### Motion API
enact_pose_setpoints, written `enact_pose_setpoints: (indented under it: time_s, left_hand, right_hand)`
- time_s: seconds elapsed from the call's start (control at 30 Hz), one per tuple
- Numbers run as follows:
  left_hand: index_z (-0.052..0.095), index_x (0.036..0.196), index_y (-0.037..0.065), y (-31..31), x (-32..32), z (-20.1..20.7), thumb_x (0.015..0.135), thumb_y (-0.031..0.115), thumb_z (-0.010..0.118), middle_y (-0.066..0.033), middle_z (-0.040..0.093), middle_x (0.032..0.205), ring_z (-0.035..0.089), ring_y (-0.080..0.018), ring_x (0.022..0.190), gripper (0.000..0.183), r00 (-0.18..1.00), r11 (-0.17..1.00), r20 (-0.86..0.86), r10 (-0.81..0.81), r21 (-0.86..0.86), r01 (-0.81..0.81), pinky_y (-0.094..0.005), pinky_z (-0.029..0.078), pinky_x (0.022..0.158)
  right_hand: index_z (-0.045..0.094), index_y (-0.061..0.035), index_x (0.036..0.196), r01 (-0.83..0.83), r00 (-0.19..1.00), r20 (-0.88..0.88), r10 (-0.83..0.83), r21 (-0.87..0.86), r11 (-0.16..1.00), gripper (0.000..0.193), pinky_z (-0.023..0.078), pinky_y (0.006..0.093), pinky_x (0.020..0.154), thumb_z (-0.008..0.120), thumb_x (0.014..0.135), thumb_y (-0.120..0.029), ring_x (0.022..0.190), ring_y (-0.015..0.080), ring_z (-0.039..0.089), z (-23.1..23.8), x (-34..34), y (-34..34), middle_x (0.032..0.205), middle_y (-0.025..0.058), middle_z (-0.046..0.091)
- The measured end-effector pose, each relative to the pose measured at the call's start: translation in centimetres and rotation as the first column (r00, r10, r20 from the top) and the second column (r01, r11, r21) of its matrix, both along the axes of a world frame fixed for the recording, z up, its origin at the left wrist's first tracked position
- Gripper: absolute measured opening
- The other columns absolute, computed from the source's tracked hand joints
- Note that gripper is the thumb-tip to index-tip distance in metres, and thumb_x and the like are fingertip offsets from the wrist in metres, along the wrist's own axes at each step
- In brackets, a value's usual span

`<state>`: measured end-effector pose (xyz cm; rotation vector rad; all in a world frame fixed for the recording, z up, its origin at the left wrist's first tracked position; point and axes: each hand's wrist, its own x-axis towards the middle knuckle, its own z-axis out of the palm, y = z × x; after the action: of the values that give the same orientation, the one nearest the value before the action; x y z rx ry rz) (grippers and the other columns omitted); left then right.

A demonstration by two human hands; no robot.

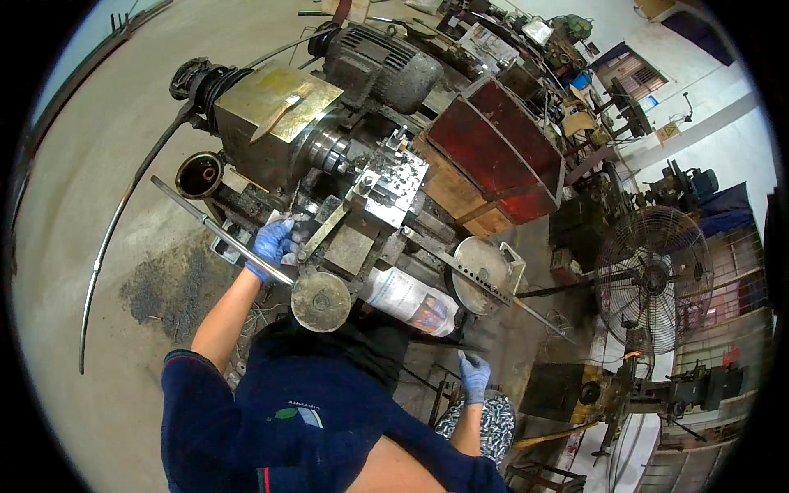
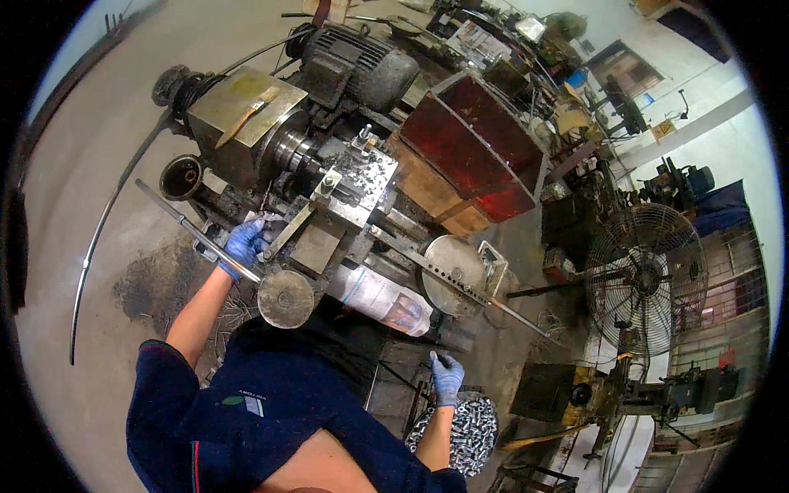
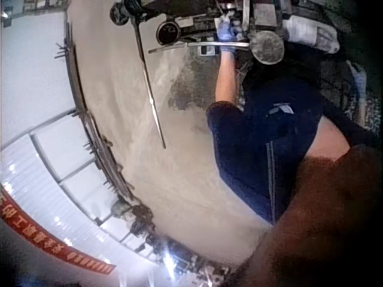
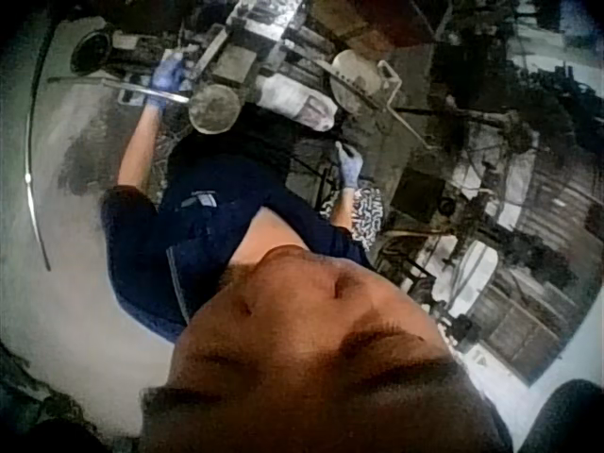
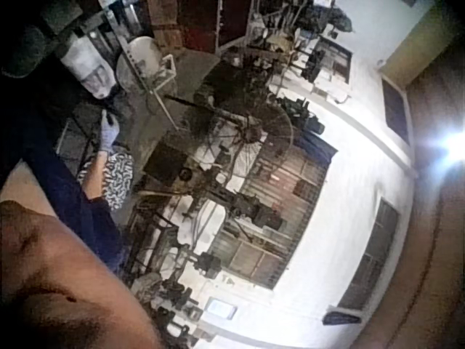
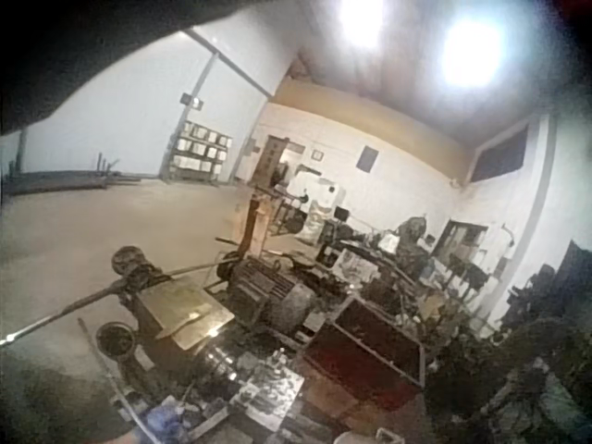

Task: The person operates a manual lathe by rotating handwheels and moving levers to control a cutting tool against a metal workpiece. They also lift a tray of metal shavings and apply a substance from a spray can to the rotating part.

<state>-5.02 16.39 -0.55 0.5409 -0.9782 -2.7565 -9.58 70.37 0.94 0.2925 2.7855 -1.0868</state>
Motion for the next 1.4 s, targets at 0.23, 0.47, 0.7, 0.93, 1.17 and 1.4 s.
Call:
enact_pose_setpoints:
  time_s: [0.23,0.47,0.7,0.93,1.17,1.4]
  left_hand:
    - [0.064,0.089,0.002,-2.5,5.2,-5.8,0.082,0.028,0.064,-0.0031,0.06,0.065,0.054,-0.0121,0.053,0.027,0.951,0.848,0.269,0.153,-0.53,0.014,-0.0241,0.043,0.047]
    - [0.066,0.088,0.001,-5.8,19.0,-14.7,0.077,0.027,0.061,-0.0211,0.064,0.085,0.063,-0.0322,0.08,0.028,0.541,0.378,0.773,0.332,-0.634,0.674,-0.0398,0.048,0.072]
    - [0.063,0.094,-0.001,-9.9,25.2,-17.0,0.075,0.031,0.063,-0.0221,0.063,0.092,0.061,-0.0369,0.088,0.037,0.499,0.391,0.778,0.383,-0.626,0.675,-0.0389,0.048,0.077]
    - [0.059,0.11,0.004,-18.8,22.7,3.0,0.088,0.029,0.055,-0.02,0.063,0.1,0.062,-0.0251,0.089,0.034,0.708,0.036,0.112,0.697,-0.992,0.121,-0.034,0.047,0.078]
    - [0.061,0.105,0.006,-25.2,26.1,12.0,0.09,0.044,0.045,-0.0172,0.063,0.1,0.06,-0.0316,0.092,0.044,0.475,-0.216,0.035,0.879,-0.859,0.464,-0.0381,0.047,0.079]
    - [0.063,0.083,0.007,-21.0,25.9,7.2,0.086,0.062,0.034,-0.0195,0.062,0.08,0.06,-0.0365,0.077,0.062,0.241,-0.021,0.154,0.958,-0.803,0.596,-0.0454,0.044,0.068]
  right_hand:
    - [0.067,0.0038,0.089,-0.021,1.0,-0.02,0.019,-0.105,0.994,0.029,0.048,0.026,0.07,0.074,0.074,-0.02,0.071,0.0117,0.06,0.2,0.6,-0.9,0.082,0.0084,0.068]
    - [0.067,0.0032,0.09,-0.122,0.992,-0.047,0.121,-0.024,0.992,0.03,0.048,0.0256,0.071,0.074,0.073,-0.02,0.071,0.0109,0.06,2.6,-1.4,-4.2,0.082,0.0077,0.068]
    - [0.066,0.0033,0.092,-0.424,0.897,-0.211,0.389,-0.162,0.891,0.03,0.048,0.0278,0.067,0.073,0.074,-0.02,0.073,0.0121,0.059,10.9,-7.0,-13.0,0.082,0.0072,0.067]
    - [0.067,-0.0053,0.09,-0.739,0.368,-0.504,0.781,0.351,0.575,0.036,0.045,0.0375,0.08,0.07,0.07,-0.035,0.089,0.0309,0.059,22.5,-8.8,-28.9,0.089,0.0132,0.064]
    - [0.069,-0.0074,0.092,-0.724,0.22,0.017,0.975,0.673,0.152,0.056,0.043,0.0393,0.084,0.055,0.073,-0.058,0.092,0.0316,0.058,20.2,-12.7,-43.3,0.096,0.0155,0.063]
    - [0.068,-0.0026,0.083,-0.663,0.305,-0.019,0.952,0.714,0.226,0.064,0.043,0.0389,0.082,0.05,0.073,-0.063,0.089,0.0309,0.06,18.0,-13.5,-45.6,0.082,0.017,0.066]
